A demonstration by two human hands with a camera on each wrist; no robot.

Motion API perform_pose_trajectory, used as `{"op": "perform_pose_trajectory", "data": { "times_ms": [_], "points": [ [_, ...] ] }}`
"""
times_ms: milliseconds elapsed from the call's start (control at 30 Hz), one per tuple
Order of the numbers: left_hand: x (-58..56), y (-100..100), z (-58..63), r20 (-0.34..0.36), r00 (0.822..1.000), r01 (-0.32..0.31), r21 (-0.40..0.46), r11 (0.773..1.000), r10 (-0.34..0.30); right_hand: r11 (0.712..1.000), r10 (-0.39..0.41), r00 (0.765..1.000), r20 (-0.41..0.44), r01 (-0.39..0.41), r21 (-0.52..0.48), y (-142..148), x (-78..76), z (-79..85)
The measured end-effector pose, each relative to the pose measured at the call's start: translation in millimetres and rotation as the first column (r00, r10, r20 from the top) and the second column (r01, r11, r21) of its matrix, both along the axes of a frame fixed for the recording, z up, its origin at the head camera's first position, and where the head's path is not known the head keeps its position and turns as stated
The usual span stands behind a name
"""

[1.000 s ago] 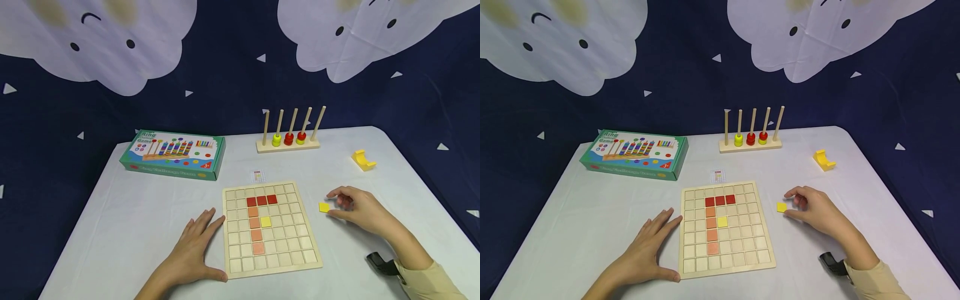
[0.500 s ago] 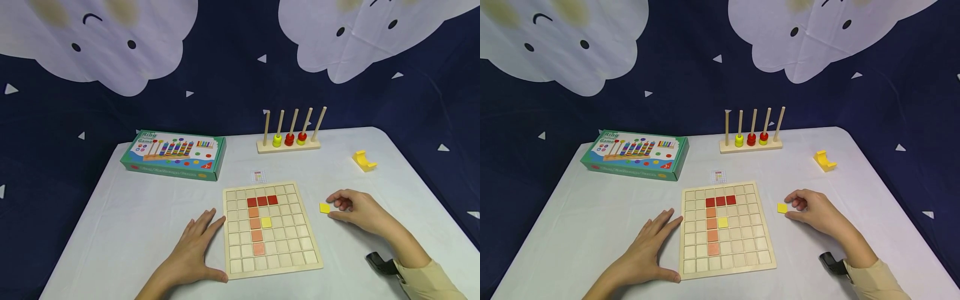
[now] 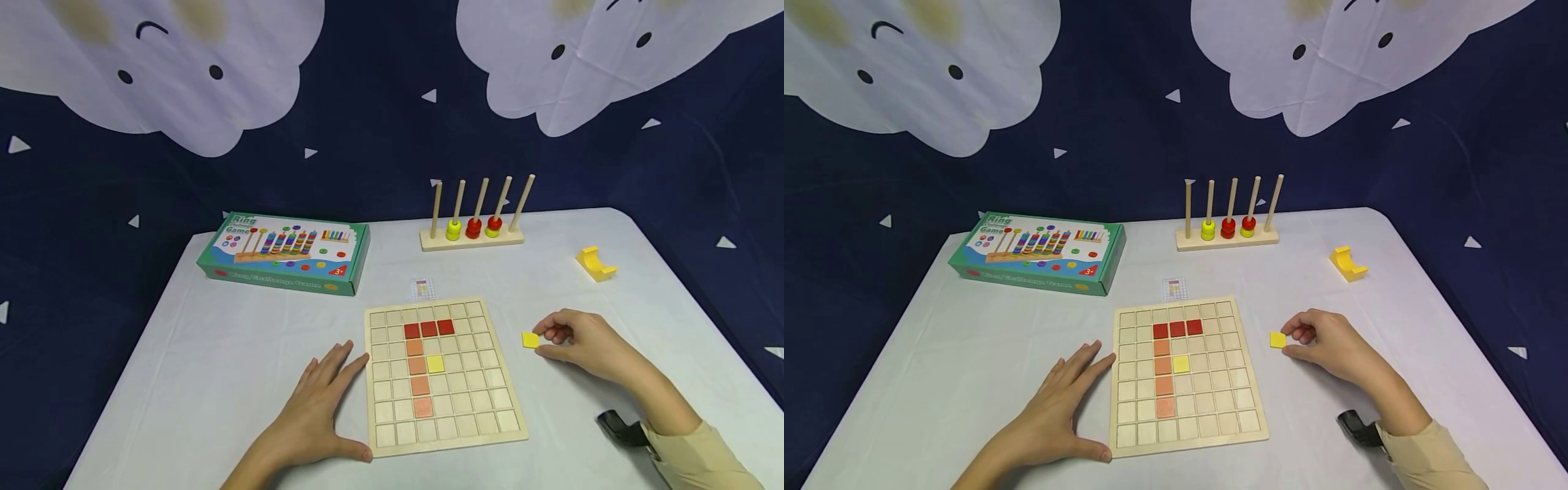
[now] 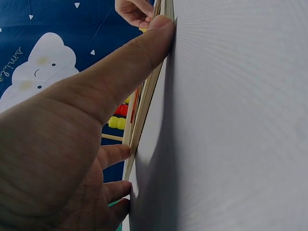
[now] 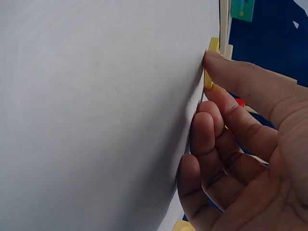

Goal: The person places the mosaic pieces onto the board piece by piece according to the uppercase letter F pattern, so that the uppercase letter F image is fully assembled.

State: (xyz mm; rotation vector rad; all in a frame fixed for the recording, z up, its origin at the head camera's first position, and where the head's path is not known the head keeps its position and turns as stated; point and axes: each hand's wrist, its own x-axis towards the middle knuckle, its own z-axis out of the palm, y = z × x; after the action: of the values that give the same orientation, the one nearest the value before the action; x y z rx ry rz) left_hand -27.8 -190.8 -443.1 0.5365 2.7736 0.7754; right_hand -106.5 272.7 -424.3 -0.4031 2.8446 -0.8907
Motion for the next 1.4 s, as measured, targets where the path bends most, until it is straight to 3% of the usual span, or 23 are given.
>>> {"op": "perform_pose_trajectory", "data": {
  "times_ms": [333, 633, 1033, 1400],
  "points": [
    [0.1, -1, 1.1, -0.013, 1.000, 0.011, 0.005, 1.000, -0.011, 1.000, 0.007, 1.000, 0.005, -0.007, -0.004, -10, -2.1, 7.5],
    [-0.1, 0, 2.1, -0.011, 1.000, 0.013, -0.006, 1.000, -0.013, 0.995, 0.094, 0.994, -0.051, -0.095, -0.020, -31, -3.0, 17.8],
    [-0.2, 0, 3.0, -0.008, 1.000, 0.009, -0.002, 1.000, -0.009, 0.980, 0.191, 0.980, -0.061, -0.193, -0.037, -58, -4.4, 24.7],
    [0.1, 0, 2.4, -0.015, 1.000, 0.012, -0.001, 1.000, -0.012, 0.966, 0.251, 0.968, 0.015, -0.249, -0.072, -83, -5.9, 18.7]
  ]
}}
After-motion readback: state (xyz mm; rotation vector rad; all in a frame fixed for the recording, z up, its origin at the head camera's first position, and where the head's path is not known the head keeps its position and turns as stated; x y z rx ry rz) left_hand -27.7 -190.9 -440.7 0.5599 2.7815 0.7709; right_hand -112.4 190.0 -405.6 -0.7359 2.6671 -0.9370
